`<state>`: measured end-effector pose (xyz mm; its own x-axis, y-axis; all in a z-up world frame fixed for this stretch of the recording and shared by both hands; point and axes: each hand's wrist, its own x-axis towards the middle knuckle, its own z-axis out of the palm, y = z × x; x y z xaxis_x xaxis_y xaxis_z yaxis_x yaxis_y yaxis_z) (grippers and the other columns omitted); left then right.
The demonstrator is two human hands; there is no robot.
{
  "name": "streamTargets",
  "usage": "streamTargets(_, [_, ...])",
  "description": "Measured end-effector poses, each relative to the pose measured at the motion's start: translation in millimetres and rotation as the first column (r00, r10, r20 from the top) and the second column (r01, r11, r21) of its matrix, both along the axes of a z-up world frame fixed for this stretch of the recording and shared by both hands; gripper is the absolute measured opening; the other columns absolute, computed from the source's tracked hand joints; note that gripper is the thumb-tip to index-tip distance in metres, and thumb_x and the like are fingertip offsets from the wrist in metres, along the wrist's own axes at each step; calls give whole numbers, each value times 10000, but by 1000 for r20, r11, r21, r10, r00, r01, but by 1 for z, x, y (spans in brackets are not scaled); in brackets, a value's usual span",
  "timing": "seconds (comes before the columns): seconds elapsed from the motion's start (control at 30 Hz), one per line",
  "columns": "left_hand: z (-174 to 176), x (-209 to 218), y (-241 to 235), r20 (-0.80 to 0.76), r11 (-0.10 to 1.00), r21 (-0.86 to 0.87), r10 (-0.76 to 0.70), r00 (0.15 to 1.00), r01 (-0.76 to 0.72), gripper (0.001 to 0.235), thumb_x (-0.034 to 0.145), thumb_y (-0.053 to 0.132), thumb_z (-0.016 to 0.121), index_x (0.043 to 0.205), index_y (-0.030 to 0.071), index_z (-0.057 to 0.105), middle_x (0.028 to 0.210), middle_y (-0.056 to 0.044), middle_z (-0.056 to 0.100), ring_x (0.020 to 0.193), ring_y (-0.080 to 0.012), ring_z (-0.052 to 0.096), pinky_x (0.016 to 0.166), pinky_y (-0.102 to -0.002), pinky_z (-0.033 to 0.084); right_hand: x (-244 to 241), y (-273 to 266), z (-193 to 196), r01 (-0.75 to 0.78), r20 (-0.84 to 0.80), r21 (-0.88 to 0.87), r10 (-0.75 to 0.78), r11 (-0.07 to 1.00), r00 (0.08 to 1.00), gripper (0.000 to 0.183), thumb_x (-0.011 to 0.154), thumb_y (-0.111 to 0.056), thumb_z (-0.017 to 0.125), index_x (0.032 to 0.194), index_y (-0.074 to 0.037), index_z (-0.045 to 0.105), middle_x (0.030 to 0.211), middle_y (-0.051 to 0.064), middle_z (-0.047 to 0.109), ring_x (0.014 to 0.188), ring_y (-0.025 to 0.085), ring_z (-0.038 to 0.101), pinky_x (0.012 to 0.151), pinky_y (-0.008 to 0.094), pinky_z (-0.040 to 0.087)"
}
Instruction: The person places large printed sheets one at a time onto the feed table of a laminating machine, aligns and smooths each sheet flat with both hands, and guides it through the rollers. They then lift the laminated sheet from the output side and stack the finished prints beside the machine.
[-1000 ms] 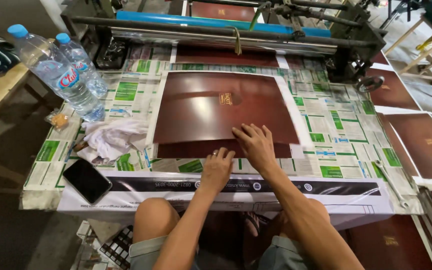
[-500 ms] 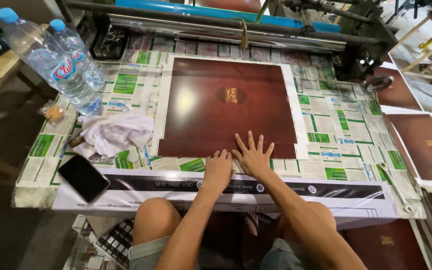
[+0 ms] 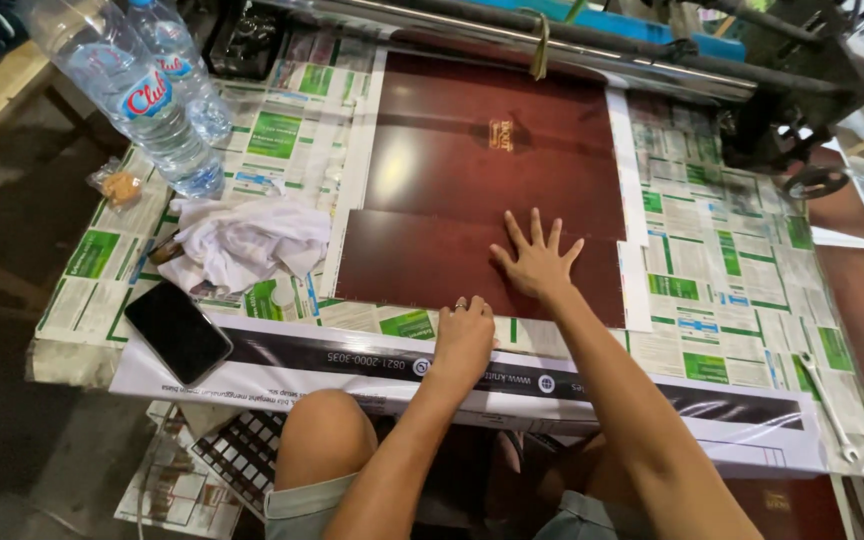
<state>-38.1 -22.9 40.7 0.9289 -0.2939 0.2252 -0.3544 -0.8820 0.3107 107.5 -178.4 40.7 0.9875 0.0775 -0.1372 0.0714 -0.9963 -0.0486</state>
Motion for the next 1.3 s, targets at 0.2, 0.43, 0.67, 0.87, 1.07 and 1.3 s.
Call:
streamTargets(0.2, [5,-2,-2,-32,999,37,18,999,-17,536,781,302,832,1160,-48,686,1105,-144,656,1154,-348,633,897,-493,500,27,0,3,6,9,18,-6,1000,1000,816,917,-781,332,1623,-467,71,1735,40,-27,1564,449,-33,1125,802,-39])
streamTargets(0.43, [-12,4,-4,106,997,55,49,993,-55,529,729,266,820,1130,-54,692,1185,-182,662,1131,-352,634,875,-487,500,58,-1,0,1,36,100,-5,995,999,817,917,-784,327,1625,-458,83,1735,47,-36,1561,457,-55,1125,799,-60])
streamTargets(0.67, [1,17,15,15,998,-48,47,999,-46,356,828,126,727,1169,59,653,1344,-178,605,1296,-390,564,1060,-591,393,71,-5,-3,6,72,113,-14,994,997,828,916,-778,331,1628,-432,89,1732,66,-47,1569,430,-66,1126,794,-62])
streamTargets(0.87, [-37,33,21,174,997,24,72,982,-77,523,824,155,716,1328,128,577,1484,-193,513,1390,-412,472,1097,-680,311,-20,-11,-19,-185,75,-24,186,982,980,863,929,-768,367,1646,-364,106,1728,118,-22,1561,457,-18,1130,788,-12])
streamTargets(1.07, [-38,33,24,190,996,85,15,982,-31,438,895,191,623,1325,116,583,1462,-201,541,1365,-414,482,1100,-664,337,-99,-15,35,-320,-139,-62,309,945,941,918,886,-769,511,1624,-414,96,1709,152,-6,1547,468,20,1141,756,65])
streamTargets(1.3, [10,7,25,528,994,-5,91,844,-105,364,912,140,578,1264,100,661,1395,-127,631,1322,-343,570,1145,-581,383,-88,-33,25,-396,242,126,359,910,902,667,876,-352,752,1487,-358,485,1525,134,480,1385,390,447,1107,605,359])
